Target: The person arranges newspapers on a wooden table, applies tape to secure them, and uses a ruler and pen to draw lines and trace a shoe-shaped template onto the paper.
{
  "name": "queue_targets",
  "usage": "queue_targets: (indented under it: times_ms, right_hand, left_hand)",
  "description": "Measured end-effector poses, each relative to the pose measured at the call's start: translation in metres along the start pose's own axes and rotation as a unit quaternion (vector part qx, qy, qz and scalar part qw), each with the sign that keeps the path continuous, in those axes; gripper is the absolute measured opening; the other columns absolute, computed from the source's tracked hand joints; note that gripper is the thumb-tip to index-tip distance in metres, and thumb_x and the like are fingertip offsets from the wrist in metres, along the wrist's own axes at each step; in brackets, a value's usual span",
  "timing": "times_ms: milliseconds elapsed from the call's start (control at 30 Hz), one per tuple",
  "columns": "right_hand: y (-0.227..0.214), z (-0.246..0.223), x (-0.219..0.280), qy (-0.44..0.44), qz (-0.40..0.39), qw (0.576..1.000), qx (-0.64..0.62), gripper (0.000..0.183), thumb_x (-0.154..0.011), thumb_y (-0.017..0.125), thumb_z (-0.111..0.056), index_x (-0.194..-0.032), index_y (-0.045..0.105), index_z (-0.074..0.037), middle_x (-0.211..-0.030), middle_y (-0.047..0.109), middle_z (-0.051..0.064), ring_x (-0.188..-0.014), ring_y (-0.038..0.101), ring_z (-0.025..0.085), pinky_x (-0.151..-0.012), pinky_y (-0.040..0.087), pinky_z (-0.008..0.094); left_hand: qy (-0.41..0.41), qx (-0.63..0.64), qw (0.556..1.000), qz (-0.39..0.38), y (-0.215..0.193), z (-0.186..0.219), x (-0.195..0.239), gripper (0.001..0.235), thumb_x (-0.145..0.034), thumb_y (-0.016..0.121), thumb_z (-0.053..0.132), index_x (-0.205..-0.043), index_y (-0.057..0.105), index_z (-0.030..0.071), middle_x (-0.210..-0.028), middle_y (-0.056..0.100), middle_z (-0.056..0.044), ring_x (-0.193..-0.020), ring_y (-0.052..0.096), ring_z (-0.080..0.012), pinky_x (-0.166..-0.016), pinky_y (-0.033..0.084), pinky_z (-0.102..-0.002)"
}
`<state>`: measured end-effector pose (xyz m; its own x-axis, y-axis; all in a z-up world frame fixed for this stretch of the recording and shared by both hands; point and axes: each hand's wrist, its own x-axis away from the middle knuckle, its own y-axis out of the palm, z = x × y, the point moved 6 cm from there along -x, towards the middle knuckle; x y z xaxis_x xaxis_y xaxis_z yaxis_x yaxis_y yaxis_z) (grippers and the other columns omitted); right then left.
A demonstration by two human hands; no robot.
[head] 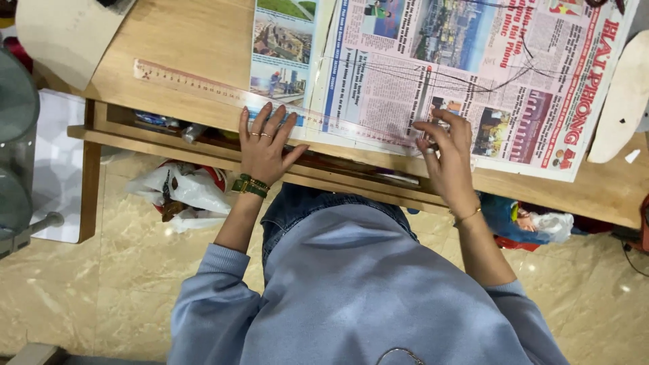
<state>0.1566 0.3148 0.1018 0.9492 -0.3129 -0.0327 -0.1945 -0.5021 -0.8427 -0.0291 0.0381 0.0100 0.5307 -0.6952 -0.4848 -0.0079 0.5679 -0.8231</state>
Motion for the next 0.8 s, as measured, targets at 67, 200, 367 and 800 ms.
queue_targets:
  times_ms: [67, 200, 367, 800]
  right_hand:
    - [-0.006, -0.025, 0.000, -0.004, 0.091, 0.992, -0.093, 0.025, -0.108, 0.056, -0.022, -0.127, 0.068, -0.009, -0.123, 0.052, 0.022, -0.114, 0.048, 0.039, -0.104, 0.042, 0.051]
    - [0.054, -0.025, 0.011, 0.015, 0.067, 0.977, -0.202, 0.061, -0.103, 0.040, -0.063, -0.121, 0.073, -0.015, -0.112, 0.071, 0.015, -0.095, 0.067, 0.030, -0.086, 0.052, 0.045]
    - [0.090, -0.085, -0.021, -0.032, 0.020, 0.979, -0.199, 0.016, -0.095, 0.076, -0.026, -0.109, 0.079, -0.019, -0.101, 0.079, 0.004, -0.089, 0.074, 0.027, -0.082, 0.058, 0.039]
    - [0.078, -0.112, -0.032, -0.122, 0.054, 0.982, -0.135, 0.012, -0.099, 0.072, -0.016, -0.108, 0.078, -0.012, -0.094, 0.078, 0.008, -0.089, 0.075, 0.028, -0.080, 0.060, 0.042]
  left_hand:
    - [0.004, -0.002, 1.000, 0.007, 0.000, 0.001, -0.001, 0.059, -0.094, 0.068, 0.061, -0.135, 0.065, 0.019, -0.139, 0.059, -0.006, -0.140, 0.045, -0.0294, -0.118, 0.022, -0.061]
    - [0.005, -0.005, 1.000, 0.013, 0.001, 0.000, -0.001, 0.058, -0.095, 0.066, 0.062, -0.134, 0.066, 0.019, -0.139, 0.060, -0.006, -0.140, 0.044, -0.0292, -0.118, 0.022, -0.061]
    - [0.001, -0.020, 1.000, 0.014, -0.004, 0.004, -0.003, 0.057, -0.096, 0.065, 0.061, -0.136, 0.066, 0.021, -0.141, 0.059, -0.004, -0.142, 0.044, -0.0280, -0.119, 0.019, -0.063]
    - [-0.009, -0.019, 1.000, 0.021, -0.004, 0.004, -0.002, 0.054, -0.096, 0.066, 0.059, -0.135, 0.067, 0.022, -0.142, 0.060, -0.002, -0.141, 0.046, -0.0262, -0.120, 0.017, -0.062]
